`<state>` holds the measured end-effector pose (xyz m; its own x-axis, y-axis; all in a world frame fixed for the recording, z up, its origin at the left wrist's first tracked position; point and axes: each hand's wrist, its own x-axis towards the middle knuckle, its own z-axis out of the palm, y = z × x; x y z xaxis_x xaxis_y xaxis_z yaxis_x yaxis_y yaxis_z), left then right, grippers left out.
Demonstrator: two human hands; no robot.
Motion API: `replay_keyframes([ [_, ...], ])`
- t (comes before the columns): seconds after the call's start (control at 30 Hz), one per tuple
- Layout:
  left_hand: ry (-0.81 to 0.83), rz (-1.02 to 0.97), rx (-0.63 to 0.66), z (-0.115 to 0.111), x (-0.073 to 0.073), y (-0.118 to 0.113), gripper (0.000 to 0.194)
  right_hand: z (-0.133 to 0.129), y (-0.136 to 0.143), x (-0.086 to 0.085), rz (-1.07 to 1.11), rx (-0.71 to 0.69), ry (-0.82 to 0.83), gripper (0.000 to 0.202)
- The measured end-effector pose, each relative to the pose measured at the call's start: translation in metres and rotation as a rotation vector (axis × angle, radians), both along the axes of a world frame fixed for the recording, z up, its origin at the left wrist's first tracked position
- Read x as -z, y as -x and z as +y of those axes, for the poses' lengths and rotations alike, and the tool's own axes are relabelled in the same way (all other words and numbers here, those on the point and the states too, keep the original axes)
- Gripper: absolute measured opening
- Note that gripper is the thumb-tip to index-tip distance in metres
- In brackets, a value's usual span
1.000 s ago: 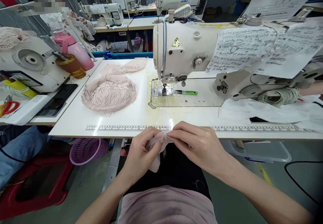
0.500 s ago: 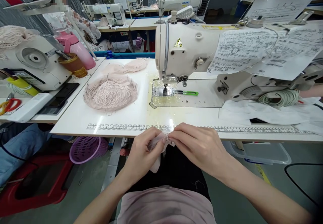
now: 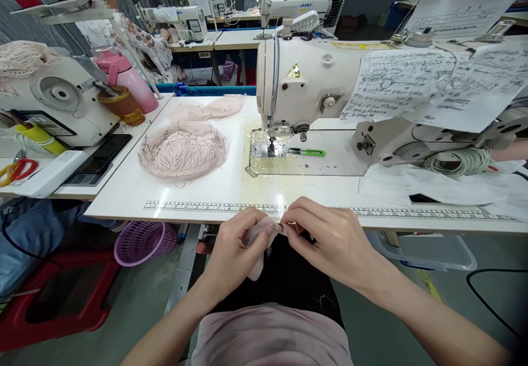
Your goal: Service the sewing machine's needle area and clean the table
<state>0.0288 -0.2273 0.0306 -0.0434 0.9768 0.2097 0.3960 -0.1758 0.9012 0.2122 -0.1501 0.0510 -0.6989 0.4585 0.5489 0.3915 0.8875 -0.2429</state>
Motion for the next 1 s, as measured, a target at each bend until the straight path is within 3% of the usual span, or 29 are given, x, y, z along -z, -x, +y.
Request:
replay_keyframes([
  [0.23, -0.023, -0.028, 0.001, 0.0019, 0.0021, 0.0022, 0.014, 0.0014, -0.0033, 0.0014, 0.047, -0.055, 0.178, 0.010],
  [1.0, -0.060, -0.020, 0.001, 0.0007, 0.0043, 0.0016, 0.011, 0.0012, 0.0018, 0.0014, 0.069, -0.051, 0.153, 0.004],
])
